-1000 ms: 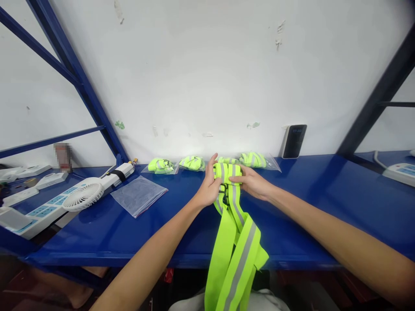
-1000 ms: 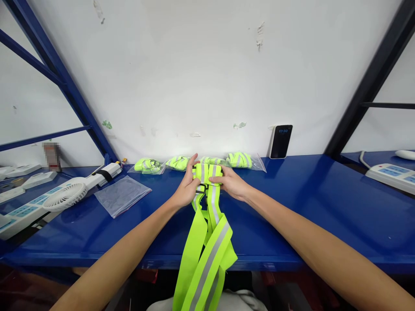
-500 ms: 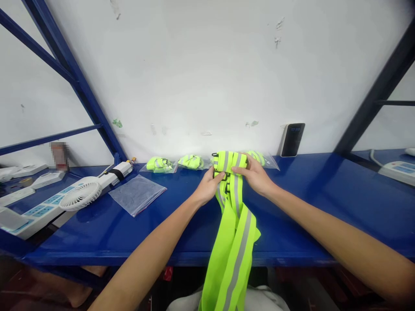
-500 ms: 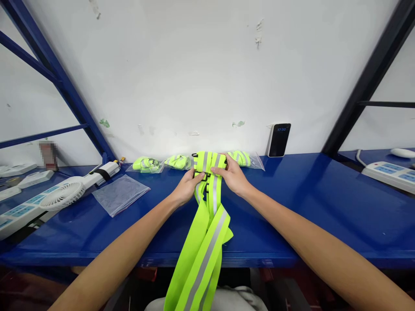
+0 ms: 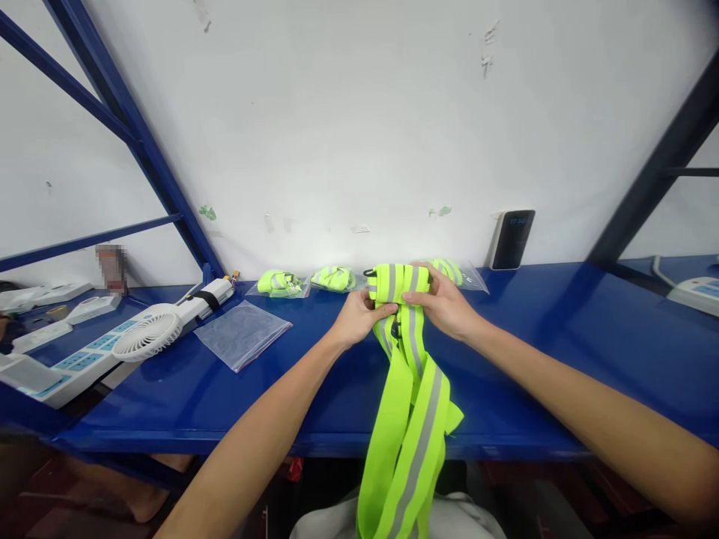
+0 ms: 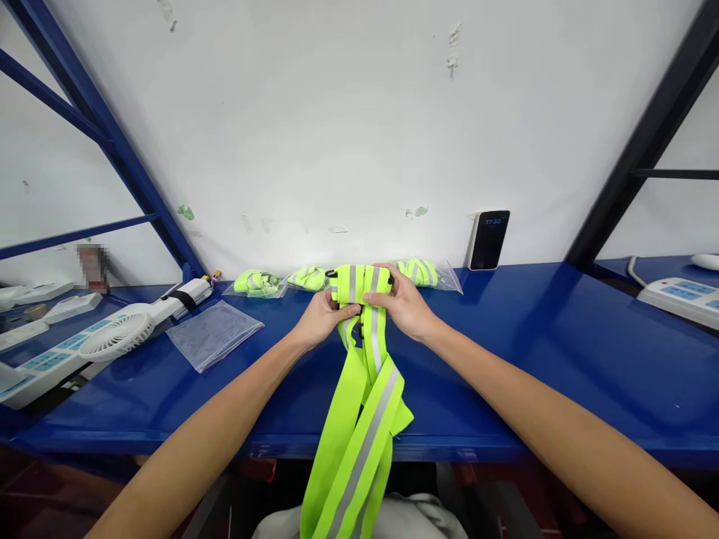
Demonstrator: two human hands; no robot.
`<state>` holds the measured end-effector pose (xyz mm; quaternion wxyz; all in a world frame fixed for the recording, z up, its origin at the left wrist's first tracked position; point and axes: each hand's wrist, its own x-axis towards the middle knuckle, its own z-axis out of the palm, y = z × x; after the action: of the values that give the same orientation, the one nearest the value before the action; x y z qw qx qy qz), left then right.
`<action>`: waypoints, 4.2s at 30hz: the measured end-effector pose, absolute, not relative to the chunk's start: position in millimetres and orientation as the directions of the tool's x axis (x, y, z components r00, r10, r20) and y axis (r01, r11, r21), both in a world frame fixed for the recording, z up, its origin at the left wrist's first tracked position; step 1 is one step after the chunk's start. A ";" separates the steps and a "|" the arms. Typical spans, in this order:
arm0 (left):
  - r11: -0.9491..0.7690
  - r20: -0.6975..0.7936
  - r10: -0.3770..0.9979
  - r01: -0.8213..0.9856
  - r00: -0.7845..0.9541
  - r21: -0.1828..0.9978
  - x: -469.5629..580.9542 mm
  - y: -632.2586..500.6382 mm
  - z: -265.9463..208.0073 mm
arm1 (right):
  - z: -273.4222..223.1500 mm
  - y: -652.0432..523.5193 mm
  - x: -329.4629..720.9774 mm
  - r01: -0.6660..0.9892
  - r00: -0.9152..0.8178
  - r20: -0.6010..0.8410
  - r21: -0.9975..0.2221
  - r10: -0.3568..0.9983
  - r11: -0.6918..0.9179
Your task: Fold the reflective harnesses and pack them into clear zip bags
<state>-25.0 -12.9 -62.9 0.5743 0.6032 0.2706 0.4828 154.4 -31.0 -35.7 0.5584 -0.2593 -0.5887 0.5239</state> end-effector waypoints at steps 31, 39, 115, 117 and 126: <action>0.142 0.176 0.838 -0.519 0.516 0.843 -7.5 -37.9 -39.4 | -49.4 -24.6 164.2 0.365 -0.234 0.860 -0.355 0.454 0.861; 0.129 0.062 0.915 -0.435 0.398 0.891 -7.0 -28.8 -46.6 | -52.2 -23.3 165.0 0.305 -0.306 0.784 -0.457 0.541 0.835; -0.553 0.558 0.779 -0.105 0.286 0.826 -38.8 -4.1 -61.0 | -30.6 -34.3 150.7 -0.441 -0.591 -0.010 -0.833 0.806 -0.334; -0.470 0.500 0.829 -0.170 0.252 0.866 -35.0 -9.0 -60.5 | -30.3 -35.8 148.2 -0.454 -0.594 -0.013 -0.821 0.805 -0.347; -0.047 0.063 0.998 -0.404 0.026 0.913 -21.5 -14.7 -50.9 | -27.9 -39.3 142.1 -0.482 -0.223 0.058 -0.874 0.973 -0.058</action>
<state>-21.5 -14.7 -50.9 0.5876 0.4097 0.3620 0.5965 142.1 -39.3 -27.9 0.5480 -0.2969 -0.4131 0.6640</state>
